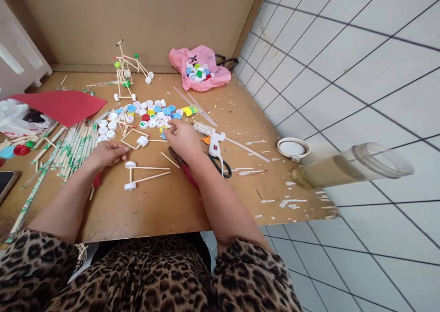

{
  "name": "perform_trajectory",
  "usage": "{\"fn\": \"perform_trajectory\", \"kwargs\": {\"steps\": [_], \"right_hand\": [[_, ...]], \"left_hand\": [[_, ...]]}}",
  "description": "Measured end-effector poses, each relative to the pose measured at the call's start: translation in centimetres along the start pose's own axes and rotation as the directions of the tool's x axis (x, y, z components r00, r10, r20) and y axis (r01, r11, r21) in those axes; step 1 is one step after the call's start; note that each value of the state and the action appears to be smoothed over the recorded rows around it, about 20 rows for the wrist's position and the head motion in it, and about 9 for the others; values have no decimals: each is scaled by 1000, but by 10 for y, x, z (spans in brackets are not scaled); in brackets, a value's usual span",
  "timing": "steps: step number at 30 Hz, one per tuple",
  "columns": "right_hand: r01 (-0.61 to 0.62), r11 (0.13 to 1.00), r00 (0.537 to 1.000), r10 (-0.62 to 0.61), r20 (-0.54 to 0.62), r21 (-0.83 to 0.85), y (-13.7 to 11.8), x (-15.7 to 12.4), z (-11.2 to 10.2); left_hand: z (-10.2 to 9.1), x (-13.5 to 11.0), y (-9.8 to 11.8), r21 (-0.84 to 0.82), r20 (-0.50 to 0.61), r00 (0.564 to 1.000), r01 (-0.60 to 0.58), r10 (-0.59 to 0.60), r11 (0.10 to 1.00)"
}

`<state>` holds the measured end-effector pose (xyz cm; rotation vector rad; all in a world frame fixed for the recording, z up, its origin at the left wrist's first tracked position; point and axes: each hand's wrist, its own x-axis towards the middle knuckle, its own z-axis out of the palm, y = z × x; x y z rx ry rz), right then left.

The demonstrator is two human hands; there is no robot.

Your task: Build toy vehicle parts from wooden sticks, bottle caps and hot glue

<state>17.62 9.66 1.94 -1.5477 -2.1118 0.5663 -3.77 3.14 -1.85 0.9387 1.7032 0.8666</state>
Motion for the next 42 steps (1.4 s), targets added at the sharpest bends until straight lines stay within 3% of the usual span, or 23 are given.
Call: {"fn": "perform_trajectory", "kwargs": {"steps": [4,6,10,14,19,24,30,32,35,38,40,42], "right_hand": [[-123,990,992,119,-50,-73,30,-14,-38],[-184,974,983,185,-4,-130,47,-28,-51],[-275,945,960,280,4,-175,77,-61,-59],[-335,930,942,335,-30,-150,87,-76,-60],[-416,901,909,406,-96,-126,82,-65,-64],[-493,853,869,493,-44,-174,80,-39,-58],[-496,826,861,507,-30,-270,80,-17,-45],[-550,819,832,555,-18,-164,84,-15,-45],[-596,771,800,593,85,225,87,-17,-52],[-437,654,865,495,88,617,78,-26,-65],[-277,612,924,382,30,741,63,-33,-72],[-227,575,953,296,59,786,46,-39,-74]], "left_hand": [[0,-4,6,-111,39,997,70,-66,991],[0,-5,8,-143,41,997,75,-70,987],[2,-6,8,-183,15,998,63,-61,981],[2,-5,6,-196,24,999,43,-39,980],[-2,-2,2,-167,53,999,7,2,986],[-4,-1,1,-193,51,999,25,-15,981],[-2,0,2,-217,49,999,32,-22,976],[-3,1,2,-209,47,999,33,-24,977],[-3,1,1,-199,42,999,32,-24,979],[-2,1,1,-197,28,999,38,-33,980],[-1,0,2,-198,22,999,42,-38,979],[0,-1,3,-195,16,999,51,-49,979]]}}
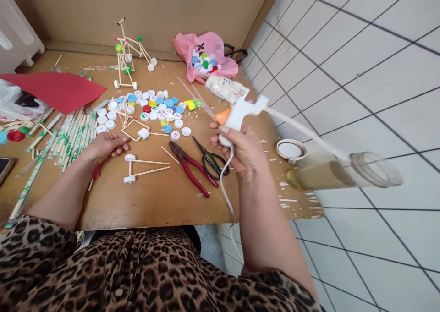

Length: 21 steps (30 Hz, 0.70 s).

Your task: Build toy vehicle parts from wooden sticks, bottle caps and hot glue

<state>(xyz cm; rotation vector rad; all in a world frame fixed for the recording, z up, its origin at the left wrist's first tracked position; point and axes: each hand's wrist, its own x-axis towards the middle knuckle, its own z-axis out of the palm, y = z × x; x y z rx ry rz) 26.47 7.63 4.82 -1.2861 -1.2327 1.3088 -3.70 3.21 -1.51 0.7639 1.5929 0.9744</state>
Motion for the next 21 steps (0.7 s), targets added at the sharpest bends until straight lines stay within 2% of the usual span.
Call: {"fn": "perform_trajectory", "kwargs": {"steps": [3,6,11,16,21], "right_hand": [[-32,999,989,30,146,7,-3,-8,24],[-73,994,964,90,249,-76,4,-7,44],[-84,967,920,168,355,-242,16,-1,58],[-10,926,860,201,470,-376,23,2,62],[190,876,826,102,555,-444,29,3,62]], "left_hand": [[2,-2,2,-2,-24,1000,19,-19,1000],[2,-2,2,-18,-40,999,27,-27,999],[1,1,1,-19,-20,999,30,-30,999],[1,2,0,-9,-15,999,50,-50,999],[2,1,1,-4,-8,998,58,-58,998]]}}
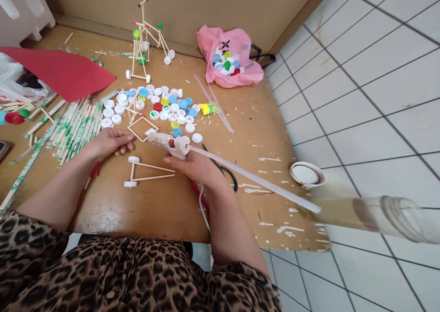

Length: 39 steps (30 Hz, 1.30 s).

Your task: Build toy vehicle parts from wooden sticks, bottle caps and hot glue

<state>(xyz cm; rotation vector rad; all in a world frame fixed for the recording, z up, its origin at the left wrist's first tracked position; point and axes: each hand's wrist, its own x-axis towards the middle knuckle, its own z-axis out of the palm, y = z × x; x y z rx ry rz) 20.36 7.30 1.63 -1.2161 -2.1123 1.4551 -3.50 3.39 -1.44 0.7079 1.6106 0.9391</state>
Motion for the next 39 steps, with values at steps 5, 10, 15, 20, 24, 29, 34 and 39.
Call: {"fn": "perform_trajectory", "kwargs": {"steps": [5,10,15,20,24,29,34,39], "right_hand": [[43,997,999,-43,9,-70,4,1,0],[53,989,998,-51,22,-136,4,3,1],[54,984,998,-56,-3,-172,6,4,3],[65,974,997,-71,-20,-217,6,5,4],[76,971,996,-83,-19,-225,8,8,5],[95,970,995,-97,4,-222,11,10,5],[101,975,995,-100,16,-200,12,11,4],[82,975,997,-80,19,-206,11,11,4]], "left_hand": [[3,-2,2,7,-13,1000,12,-12,1000],[4,-4,4,9,-17,999,28,-28,1000],[3,-4,5,12,-14,999,35,-35,999],[4,-4,5,8,-16,999,37,-36,999],[4,-5,6,10,-18,999,45,-44,999],[4,-4,5,12,-15,999,38,-38,999],[4,-4,5,13,-8,999,34,-33,999],[2,-3,3,21,3,1000,24,-24,999]]}}
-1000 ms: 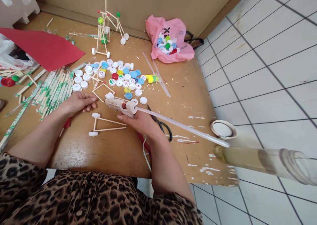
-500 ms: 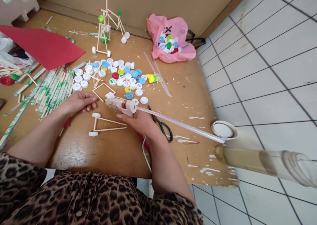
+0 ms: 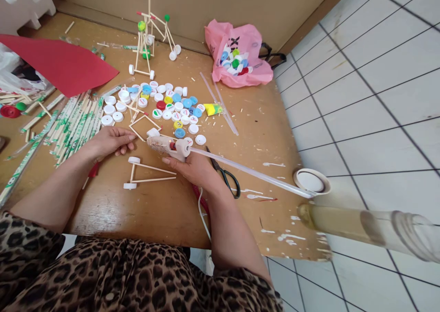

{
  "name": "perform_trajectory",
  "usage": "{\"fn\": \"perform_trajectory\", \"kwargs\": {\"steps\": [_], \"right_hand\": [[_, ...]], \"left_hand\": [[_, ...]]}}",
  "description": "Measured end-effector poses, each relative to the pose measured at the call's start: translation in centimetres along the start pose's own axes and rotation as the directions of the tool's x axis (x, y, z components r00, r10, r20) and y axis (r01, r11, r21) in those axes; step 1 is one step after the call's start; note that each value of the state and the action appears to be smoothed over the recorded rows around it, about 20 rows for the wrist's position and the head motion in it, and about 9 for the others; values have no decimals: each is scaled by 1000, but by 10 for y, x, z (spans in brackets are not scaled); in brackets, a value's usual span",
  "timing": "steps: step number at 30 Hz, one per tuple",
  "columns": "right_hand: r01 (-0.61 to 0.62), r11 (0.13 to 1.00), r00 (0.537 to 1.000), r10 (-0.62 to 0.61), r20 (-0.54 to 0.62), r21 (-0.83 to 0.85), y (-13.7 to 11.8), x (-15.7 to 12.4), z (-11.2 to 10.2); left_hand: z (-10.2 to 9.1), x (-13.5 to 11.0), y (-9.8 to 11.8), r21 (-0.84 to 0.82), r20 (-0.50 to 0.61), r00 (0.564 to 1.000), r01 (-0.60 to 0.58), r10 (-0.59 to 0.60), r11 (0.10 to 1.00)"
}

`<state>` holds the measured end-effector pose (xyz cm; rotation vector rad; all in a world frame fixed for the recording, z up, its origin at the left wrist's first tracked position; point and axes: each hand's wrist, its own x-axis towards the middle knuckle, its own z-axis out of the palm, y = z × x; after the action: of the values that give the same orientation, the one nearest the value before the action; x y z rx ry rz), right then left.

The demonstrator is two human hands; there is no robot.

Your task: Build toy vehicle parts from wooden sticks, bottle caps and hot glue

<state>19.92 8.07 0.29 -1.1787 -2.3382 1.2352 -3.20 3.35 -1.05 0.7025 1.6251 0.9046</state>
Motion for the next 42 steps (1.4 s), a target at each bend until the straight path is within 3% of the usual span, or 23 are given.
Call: {"fn": "perform_trajectory", "kwargs": {"steps": [29,38,42], "right_hand": [[-51,999,998,51,-21,-6,-8,-4,-5],[-95,984,995,91,30,149,5,-7,-19],[-108,953,992,121,-26,285,7,-12,-30]], "left_hand": [[-1,2,-2,11,4,1000,-24,24,1000],[-4,4,-4,0,20,1000,-16,16,1000],[-3,4,-4,-11,7,1000,-19,19,1000]]}}
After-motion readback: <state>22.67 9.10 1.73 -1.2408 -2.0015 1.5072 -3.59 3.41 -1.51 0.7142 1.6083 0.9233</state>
